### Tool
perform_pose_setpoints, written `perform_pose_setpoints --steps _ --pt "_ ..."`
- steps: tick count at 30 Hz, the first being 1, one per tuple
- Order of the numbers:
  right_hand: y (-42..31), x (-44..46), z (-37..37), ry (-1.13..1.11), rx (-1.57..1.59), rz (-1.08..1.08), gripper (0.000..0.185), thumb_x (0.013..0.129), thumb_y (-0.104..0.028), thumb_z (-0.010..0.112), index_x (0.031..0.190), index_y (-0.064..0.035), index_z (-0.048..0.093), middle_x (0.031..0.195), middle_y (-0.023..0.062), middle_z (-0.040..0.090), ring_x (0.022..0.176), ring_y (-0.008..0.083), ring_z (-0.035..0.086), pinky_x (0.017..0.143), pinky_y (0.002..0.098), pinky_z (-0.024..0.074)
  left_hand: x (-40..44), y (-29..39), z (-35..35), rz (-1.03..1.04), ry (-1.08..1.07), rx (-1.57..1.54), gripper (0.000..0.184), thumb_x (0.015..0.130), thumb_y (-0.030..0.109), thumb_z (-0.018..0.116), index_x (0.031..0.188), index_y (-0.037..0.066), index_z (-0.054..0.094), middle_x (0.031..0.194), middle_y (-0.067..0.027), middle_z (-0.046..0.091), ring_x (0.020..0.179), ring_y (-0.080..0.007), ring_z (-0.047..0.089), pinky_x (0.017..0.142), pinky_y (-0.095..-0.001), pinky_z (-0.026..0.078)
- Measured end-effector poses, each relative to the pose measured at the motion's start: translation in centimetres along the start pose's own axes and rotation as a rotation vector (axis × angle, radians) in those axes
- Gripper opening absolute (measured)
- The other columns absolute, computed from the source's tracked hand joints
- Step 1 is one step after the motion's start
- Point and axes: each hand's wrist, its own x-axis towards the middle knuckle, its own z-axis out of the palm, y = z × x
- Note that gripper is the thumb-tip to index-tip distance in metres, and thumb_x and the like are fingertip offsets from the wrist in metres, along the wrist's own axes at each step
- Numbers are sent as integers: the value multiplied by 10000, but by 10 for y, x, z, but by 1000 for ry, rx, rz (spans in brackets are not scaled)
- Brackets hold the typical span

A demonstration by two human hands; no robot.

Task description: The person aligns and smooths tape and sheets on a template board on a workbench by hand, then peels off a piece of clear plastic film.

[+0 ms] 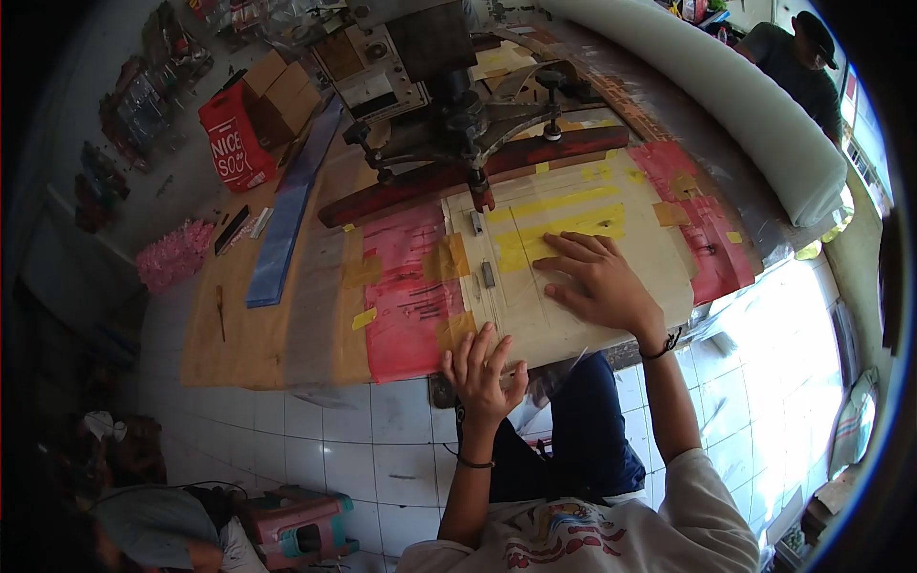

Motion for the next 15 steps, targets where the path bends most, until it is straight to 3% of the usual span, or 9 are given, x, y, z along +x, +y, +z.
perform_pose_setpoints --steps 15 --pt "-2 0 -2 -6 28 16 364 975 -391 637 1262 -185 725 1491 121 562 1407 318 477 1185 485 321 -1 0 0 -12 3 -8 447 909 373 679 1311 185 632 1437 -94 604 1363 -332 483 1208 -549 172"
